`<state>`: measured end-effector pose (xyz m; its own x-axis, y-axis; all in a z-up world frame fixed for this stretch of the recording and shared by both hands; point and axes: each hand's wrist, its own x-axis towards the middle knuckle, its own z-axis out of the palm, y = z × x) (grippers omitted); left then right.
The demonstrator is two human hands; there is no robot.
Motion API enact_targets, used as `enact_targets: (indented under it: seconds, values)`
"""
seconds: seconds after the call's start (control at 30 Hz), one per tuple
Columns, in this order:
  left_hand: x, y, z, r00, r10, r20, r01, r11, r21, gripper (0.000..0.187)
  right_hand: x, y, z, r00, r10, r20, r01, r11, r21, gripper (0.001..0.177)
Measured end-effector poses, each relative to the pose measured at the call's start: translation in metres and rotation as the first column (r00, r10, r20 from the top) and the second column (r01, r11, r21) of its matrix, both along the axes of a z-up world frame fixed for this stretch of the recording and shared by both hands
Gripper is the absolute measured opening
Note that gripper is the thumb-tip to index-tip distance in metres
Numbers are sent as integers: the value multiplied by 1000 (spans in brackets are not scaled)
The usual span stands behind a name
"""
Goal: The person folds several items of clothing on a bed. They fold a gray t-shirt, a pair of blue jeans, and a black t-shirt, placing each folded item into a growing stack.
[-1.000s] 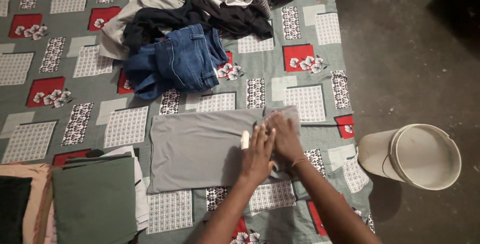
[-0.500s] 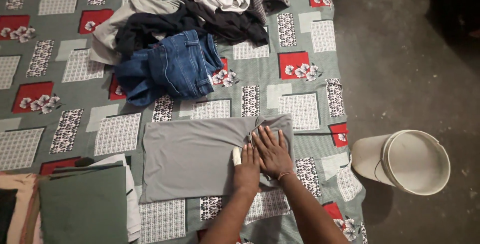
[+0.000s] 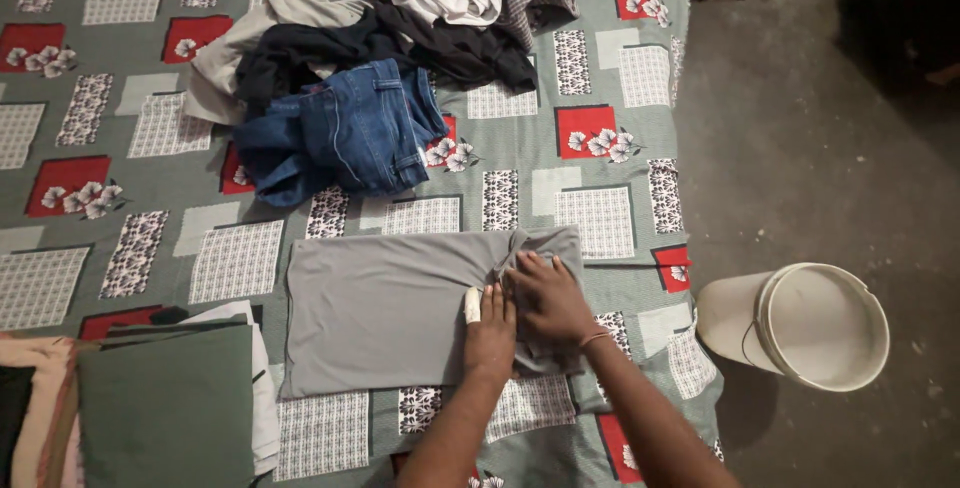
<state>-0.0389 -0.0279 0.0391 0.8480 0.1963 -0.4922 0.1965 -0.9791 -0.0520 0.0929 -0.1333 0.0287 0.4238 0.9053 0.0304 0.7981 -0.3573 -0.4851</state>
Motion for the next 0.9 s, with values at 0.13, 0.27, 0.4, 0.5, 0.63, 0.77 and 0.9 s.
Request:
enact_targets:
  seconds: [0.13, 0.27, 0.4, 0.5, 0.63, 0.77, 0.9]
  values:
    - [0, 0, 31, 1000, 21, -17, -21, 1000, -3, 144, 39, -30, -10, 626, -552, -551, 734, 655, 178, 42]
    - [-13, -45, 46, 977, 143, 161, -98, 961, -258, 133, 64, -53, -28, 402, -638, -657, 804, 590, -81, 45]
    - [-8, -99, 21, 948, 118, 296, -2, 932, -362, 119, 75, -46, -49, 540, -707, -457, 740, 657, -142, 52]
    - [16, -104, -12, 976, 122, 178, -92, 981, -169, 96, 78, -33, -48, 636, -679, -365, 674, 720, -166, 52]
    - [10, -98, -28, 667, 506, 548, -177, 821, -543, 13, 67, -19, -20, 587, -612, -530, 662, 739, -120, 40]
    - [-23, -78, -7, 338, 770, 541, -249, 627, -738, 25, 50, 17, 23, 449, -586, -675, 719, 685, -116, 51]
    - [-50, -46, -10, 37, 998, -57, -306, -43, -951, 26, 27, 69, 37, 577, -562, -592, 683, 730, -27, 55]
